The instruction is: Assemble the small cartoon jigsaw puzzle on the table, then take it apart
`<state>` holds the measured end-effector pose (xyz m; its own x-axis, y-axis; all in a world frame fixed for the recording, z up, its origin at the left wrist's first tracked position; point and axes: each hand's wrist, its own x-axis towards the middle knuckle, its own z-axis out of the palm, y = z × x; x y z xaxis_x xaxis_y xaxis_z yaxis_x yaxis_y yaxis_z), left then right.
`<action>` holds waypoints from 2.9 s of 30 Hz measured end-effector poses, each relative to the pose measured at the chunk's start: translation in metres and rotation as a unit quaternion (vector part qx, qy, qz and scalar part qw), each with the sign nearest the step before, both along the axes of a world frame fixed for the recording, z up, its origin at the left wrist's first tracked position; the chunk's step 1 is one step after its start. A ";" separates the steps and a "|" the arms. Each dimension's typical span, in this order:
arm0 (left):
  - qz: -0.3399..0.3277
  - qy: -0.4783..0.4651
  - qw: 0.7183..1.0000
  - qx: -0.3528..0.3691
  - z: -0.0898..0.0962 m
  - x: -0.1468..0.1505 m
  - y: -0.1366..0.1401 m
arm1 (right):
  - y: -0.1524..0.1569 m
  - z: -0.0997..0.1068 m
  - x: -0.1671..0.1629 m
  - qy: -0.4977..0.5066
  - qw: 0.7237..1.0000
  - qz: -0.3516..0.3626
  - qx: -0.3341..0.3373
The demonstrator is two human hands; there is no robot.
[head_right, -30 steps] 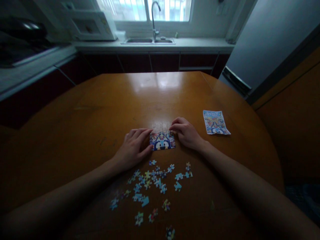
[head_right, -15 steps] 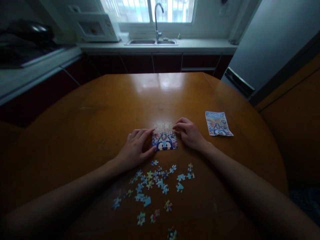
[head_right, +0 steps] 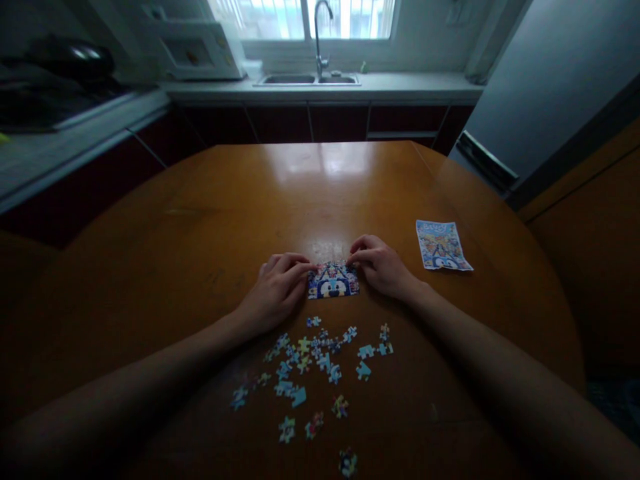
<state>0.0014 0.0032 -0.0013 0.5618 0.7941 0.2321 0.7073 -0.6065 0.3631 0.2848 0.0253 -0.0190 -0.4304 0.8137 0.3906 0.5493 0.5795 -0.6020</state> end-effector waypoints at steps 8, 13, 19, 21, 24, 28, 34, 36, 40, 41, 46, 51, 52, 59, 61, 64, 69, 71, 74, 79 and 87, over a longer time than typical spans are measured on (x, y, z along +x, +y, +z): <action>-0.002 0.008 1.000 0.002 0.001 0.000 -0.001 | 0.001 0.001 0.001 0.011 1.000 -0.001 -0.008; -0.005 0.009 1.000 0.007 0.000 0.000 0.000 | 0.000 0.002 0.000 0.020 1.000 0.002 -0.003; -0.006 0.015 1.000 0.015 -0.002 -0.001 0.001 | 0.001 0.002 0.000 0.020 1.000 0.002 -0.002; -0.005 0.016 1.000 0.013 -0.002 -0.001 0.001 | 0.001 0.001 0.000 0.017 1.000 0.004 -0.001; 0.000 0.016 1.000 0.004 -0.001 0.000 0.000 | 0.001 0.001 0.000 0.028 1.000 0.000 0.002; 0.020 0.010 1.000 -0.005 0.000 0.001 0.000 | 0.001 0.002 0.000 0.049 0.999 -0.011 0.009; 0.030 0.001 0.999 -0.012 0.000 0.001 0.000 | 0.000 0.003 0.000 0.043 0.999 -0.014 0.011; 0.030 -0.002 1.000 -0.010 -0.001 0.001 0.000 | 0.000 0.004 0.000 0.038 0.999 -0.013 0.009; 0.028 -0.003 1.000 -0.003 -0.002 0.001 0.000 | -0.001 0.004 0.000 0.023 1.000 -0.008 0.008; 0.026 -0.002 1.000 -0.002 -0.002 0.001 0.000 | -0.001 0.004 -0.001 0.018 1.000 -0.007 0.007; 0.009 0.007 1.000 0.003 0.000 0.001 -0.002 | 0.000 0.000 0.000 0.008 1.000 -0.006 0.011; 0.008 0.001 1.000 0.005 -0.001 0.001 -0.002 | 0.000 -0.001 0.002 0.013 1.000 -0.011 0.015; 0.006 0.001 1.000 0.003 -0.001 0.001 -0.002 | 0.000 -0.001 0.001 0.012 1.000 -0.009 0.014; 0.010 0.007 1.000 0.000 -0.001 0.001 -0.002 | -0.001 0.004 -0.001 0.026 0.999 -0.017 0.002; 0.007 0.012 1.000 0.001 -0.001 0.002 -0.002 | -0.001 0.004 0.000 0.030 0.999 -0.016 0.003; 0.004 0.014 1.000 0.002 0.000 0.002 -0.002 | -0.002 0.003 0.001 0.030 0.999 -0.012 0.004; -0.001 0.009 1.000 0.005 0.000 0.001 -0.003 | -0.001 0.000 0.003 0.018 1.000 -0.001 0.002; -0.001 0.009 1.000 0.007 -0.001 0.001 -0.002 | 0.000 0.000 0.003 0.013 1.000 0.003 0.001; -0.002 0.009 1.000 0.011 -0.002 0.001 -0.002 | 0.001 0.000 0.003 0.007 1.000 0.004 0.004; 0.001 0.011 1.000 0.008 -0.002 0.001 -0.003 | 0.000 0.001 0.002 0.019 1.000 -0.005 0.000; -0.004 0.014 1.000 0.007 -0.001 0.001 -0.002 | 0.000 0.000 0.003 0.021 1.000 -0.003 0.002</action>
